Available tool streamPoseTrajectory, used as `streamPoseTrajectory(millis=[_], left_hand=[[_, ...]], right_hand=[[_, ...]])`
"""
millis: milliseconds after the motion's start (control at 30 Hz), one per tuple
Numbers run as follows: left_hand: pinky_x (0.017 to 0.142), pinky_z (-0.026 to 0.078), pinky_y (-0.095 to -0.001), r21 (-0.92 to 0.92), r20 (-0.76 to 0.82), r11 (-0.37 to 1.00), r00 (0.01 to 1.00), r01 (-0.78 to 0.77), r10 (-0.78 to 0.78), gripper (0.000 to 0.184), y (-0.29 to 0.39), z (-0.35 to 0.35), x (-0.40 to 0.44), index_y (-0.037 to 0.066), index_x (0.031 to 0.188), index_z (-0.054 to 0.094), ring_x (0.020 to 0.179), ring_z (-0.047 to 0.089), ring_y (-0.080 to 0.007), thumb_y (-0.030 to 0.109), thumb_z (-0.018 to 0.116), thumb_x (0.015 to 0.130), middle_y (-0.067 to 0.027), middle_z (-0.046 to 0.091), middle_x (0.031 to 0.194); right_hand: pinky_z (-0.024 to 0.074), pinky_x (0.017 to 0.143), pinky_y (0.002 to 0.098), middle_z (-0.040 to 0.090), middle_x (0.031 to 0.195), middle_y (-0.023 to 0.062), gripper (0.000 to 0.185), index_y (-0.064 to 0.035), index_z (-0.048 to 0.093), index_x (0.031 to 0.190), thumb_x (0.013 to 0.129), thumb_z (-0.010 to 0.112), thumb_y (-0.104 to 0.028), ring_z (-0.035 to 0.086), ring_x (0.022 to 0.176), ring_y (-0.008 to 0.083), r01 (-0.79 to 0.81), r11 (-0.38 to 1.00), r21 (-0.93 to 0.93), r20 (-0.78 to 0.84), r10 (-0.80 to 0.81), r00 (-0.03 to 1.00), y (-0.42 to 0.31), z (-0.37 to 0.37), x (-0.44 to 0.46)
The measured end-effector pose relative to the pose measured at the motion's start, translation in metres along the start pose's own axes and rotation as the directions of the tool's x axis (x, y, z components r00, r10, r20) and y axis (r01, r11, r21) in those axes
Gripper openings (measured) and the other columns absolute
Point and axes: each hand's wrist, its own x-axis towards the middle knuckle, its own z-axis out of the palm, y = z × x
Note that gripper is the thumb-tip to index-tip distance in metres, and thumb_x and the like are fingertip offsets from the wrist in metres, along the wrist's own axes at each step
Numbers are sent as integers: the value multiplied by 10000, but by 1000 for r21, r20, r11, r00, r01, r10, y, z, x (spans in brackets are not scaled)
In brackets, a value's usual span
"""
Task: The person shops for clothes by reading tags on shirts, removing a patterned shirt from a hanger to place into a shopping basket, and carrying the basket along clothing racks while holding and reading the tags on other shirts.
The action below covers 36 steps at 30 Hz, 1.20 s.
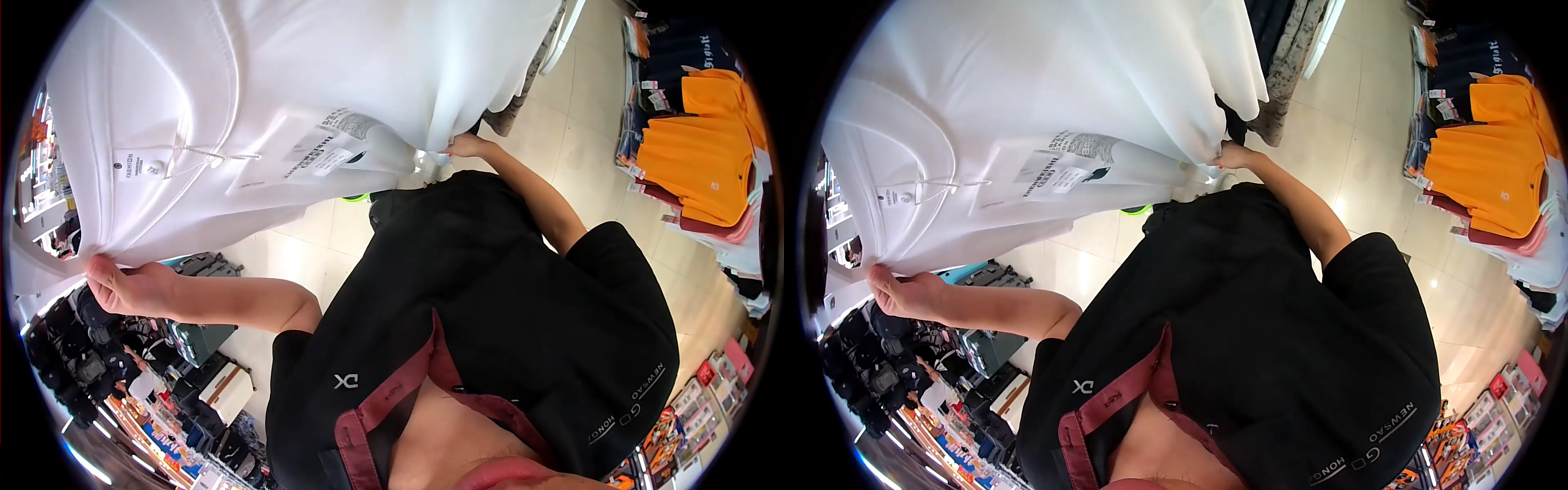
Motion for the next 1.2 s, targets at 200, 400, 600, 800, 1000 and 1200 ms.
streamPoseTrajectory(millis=[200,400,600,800,1000,1200], left_hand=[[796,480,-309,22,41,1000,999,10,-11,335,5,8,-3,-99,938,662,819,594,-172,236,669,925,-102,673,878],[728,439,-260,-27,142,1000,990,-3,6,248,6,20,-1,-69,821,642,735,530,-125,157,656,920,-45,622,772],[650,418,-212,-133,232,991,972,-4,35,217,-6,48,12,-60,769,624,695,516,-88,100,663,910,-25,594,732],[854,501,-252,-310,366,946,930,98,24,209,-22,148,12,-62,1019,696,911,663,-168,104,693,892,-134,707,989],[557,369,-169,-235,628,946,777,223,-27,213,-13,228,-11,13,833,703,639,498,4,215,697,901,68,607,737],[560,383,-182,-214,637,943,768,255,-63,194,-19,235,-35,1,862,708,633,514,-14,192,700,895,57,616,730]], right_hand=[[454,971,379,636,1205,170,631,-38,565,1283,778,751,-368,601,1102,300,97,992,-83,83,-90,992,60,7,-3],[462,947,404,660,1154,172,515,-71,648,1177,739,776,-310,615,1068,295,93,988,-124,206,-66,976,81,17,-25],[474,931,416,658,1106,235,428,-34,648,1157,819,690,-294,624,1033,388,129,941,-312,-164,-187,968,109,34,-27],[481,876,434,640,968,301,485,123,619,981,848,659,-342,636,948,394,79,931,-355,-80,-115,990,-97,-4,-77],[498,758,267,670,923,117,359,63,634,971,916,630,-291,620,839,114,198,941,273,-154,-161,975,-242,-25,-132],[512,770,262,654,992,70,381,15,570,1144,936,594,-303,638,866,119,355,482,801,-413,14,911,-299,-32,-153]])
